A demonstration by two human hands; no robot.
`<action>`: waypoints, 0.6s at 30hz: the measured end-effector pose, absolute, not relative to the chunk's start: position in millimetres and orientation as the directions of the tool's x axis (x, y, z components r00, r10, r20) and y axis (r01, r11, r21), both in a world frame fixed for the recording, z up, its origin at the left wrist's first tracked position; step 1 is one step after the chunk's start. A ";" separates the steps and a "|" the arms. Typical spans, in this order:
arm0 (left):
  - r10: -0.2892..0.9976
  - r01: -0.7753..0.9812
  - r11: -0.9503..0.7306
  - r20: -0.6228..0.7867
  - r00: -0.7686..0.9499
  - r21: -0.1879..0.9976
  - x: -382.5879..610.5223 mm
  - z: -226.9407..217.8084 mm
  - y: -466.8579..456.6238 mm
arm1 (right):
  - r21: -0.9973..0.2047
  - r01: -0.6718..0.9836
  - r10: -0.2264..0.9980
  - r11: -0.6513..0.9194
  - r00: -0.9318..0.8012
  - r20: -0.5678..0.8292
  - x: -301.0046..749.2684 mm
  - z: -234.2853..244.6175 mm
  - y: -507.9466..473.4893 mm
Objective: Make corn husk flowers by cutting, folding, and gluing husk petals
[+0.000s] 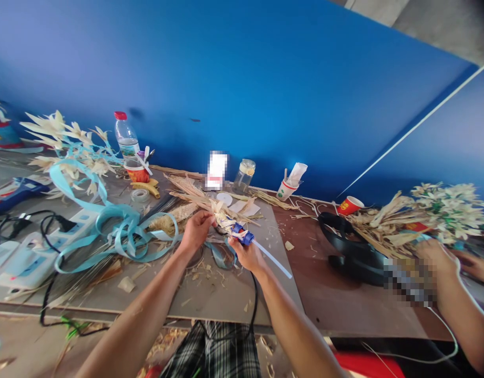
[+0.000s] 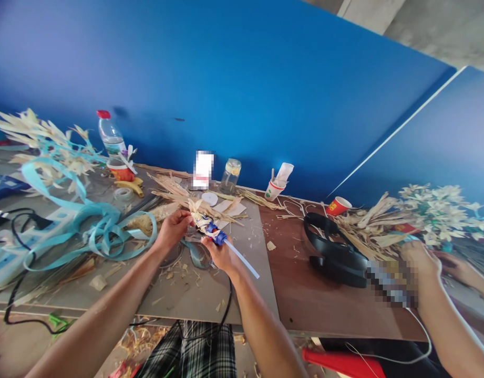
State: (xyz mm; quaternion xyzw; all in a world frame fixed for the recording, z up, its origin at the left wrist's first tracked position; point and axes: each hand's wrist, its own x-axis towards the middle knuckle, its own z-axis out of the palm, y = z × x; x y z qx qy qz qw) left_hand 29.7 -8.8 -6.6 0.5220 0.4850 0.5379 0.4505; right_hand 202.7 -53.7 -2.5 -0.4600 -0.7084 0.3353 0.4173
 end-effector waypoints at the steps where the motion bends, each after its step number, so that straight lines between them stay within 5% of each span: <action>1: 0.990 0.031 -0.126 0.128 -0.054 0.992 29.3 -6.0 -8.9 | -0.856 0.375 0.930 0.355 -0.231 0.285 202.5 -2.3 -54.0; 18: 0.986 0.045 -0.147 0.150 -0.069 0.988 29.2 -6.0 -7.8 | -0.854 0.388 0.935 0.346 -0.224 0.277 201.0 -2.8 -54.1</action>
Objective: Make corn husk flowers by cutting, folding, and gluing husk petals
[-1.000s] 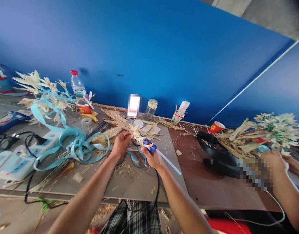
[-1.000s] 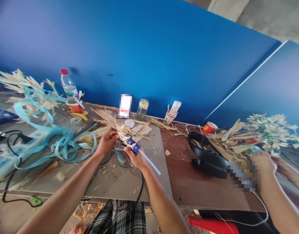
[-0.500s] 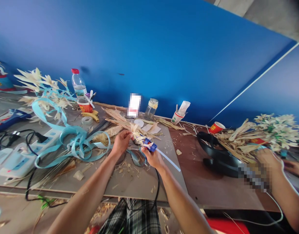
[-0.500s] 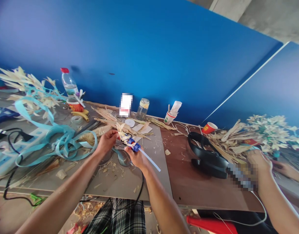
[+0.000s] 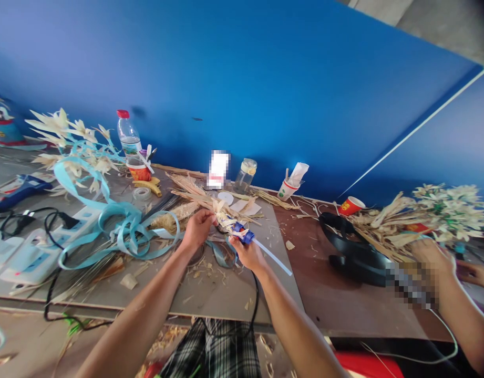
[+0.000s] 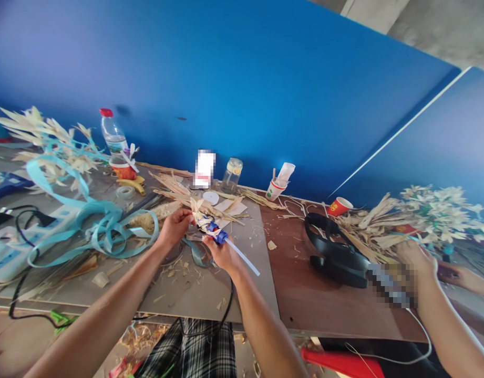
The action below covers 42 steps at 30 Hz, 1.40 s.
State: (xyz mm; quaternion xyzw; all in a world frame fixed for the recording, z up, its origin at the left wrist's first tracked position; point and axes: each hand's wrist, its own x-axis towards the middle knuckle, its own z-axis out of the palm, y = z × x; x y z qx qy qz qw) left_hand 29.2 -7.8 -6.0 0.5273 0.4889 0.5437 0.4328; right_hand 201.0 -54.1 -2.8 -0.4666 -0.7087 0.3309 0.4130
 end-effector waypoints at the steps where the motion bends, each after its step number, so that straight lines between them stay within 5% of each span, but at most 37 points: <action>1: 0.985 0.048 -0.153 0.157 -0.072 0.987 28.8 -6.2 -7.4 | -0.853 0.392 0.935 0.345 -0.221 0.277 200.9 -3.5 -54.2; 42: 0.990 0.031 -0.142 0.142 -0.013 0.989 28.4 -3.8 -10.2 | -0.932 0.221 0.952 0.289 -0.173 0.254 203.3 0.1 -50.9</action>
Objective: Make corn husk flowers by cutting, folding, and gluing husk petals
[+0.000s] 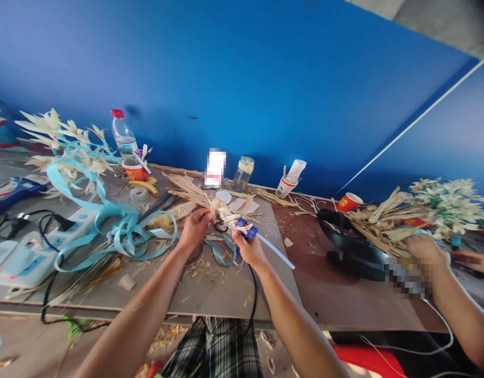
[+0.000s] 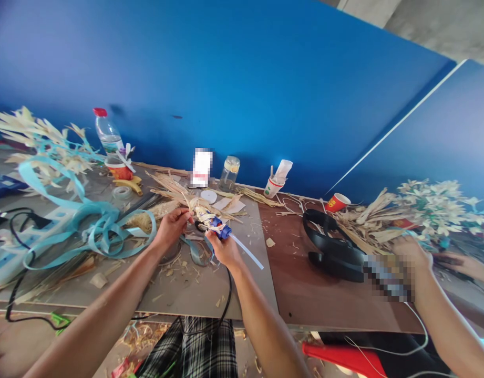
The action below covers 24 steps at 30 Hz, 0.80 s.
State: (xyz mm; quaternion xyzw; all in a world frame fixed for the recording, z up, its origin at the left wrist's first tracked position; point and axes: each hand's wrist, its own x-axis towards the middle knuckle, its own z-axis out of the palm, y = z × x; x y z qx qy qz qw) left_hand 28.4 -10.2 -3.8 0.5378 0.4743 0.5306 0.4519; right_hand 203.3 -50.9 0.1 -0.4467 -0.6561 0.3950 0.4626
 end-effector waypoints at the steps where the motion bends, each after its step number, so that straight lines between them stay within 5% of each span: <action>1: 0.989 0.034 -0.146 0.146 -0.010 0.989 28.7 -3.5 -10.5 | -0.932 0.226 0.953 0.285 -0.172 0.250 203.5 0.2 -50.5; 24: 0.989 0.011 -0.147 0.147 0.012 0.989 30.2 0.5 -13.8 | -0.932 0.198 0.947 0.305 -0.169 0.274 206.1 -3.6 -48.5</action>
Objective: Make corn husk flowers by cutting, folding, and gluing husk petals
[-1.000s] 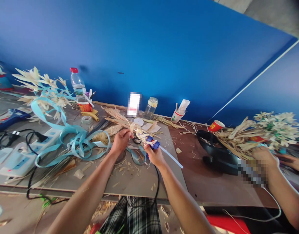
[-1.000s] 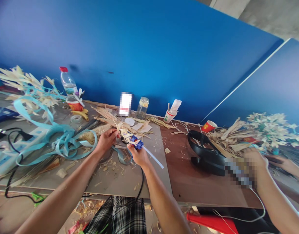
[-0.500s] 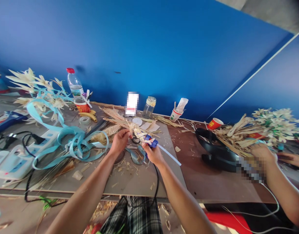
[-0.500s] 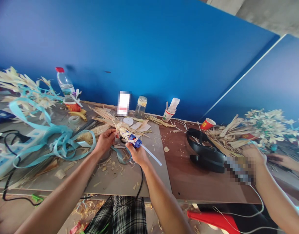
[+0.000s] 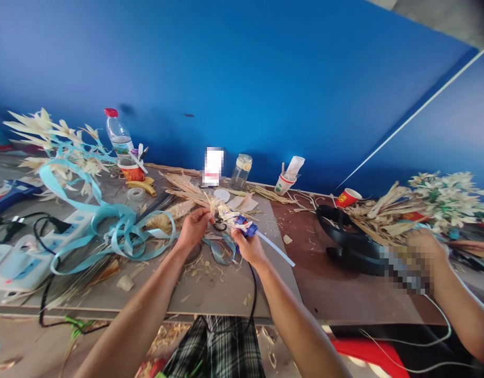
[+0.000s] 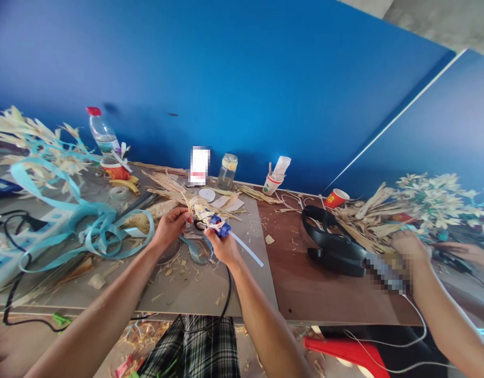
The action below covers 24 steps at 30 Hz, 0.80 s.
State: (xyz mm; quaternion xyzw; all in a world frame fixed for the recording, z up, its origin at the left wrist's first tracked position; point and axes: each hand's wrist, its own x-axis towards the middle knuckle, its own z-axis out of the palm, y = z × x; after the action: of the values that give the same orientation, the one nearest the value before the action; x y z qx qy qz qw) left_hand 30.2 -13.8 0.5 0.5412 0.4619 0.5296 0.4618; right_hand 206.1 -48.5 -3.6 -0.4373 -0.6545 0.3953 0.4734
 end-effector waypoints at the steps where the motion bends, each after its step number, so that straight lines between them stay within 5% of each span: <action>1: 0.990 0.013 -0.144 0.143 0.017 0.990 30.2 -0.1 -13.7 | -0.934 0.195 0.949 0.301 -0.161 0.272 206.5 -4.3 -48.0; 24: 0.975 0.079 -0.171 0.180 -0.128 0.982 26.9 -0.1 -10.7 | -0.943 0.181 0.952 0.280 -0.177 0.249 208.4 -2.7 -55.5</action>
State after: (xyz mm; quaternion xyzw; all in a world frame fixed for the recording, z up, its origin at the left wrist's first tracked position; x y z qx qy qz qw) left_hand 26.9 -10.7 -0.1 0.5239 0.5029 0.5576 0.4021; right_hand 208.4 -55.5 -2.7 -0.4373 -0.6479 0.4108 0.4693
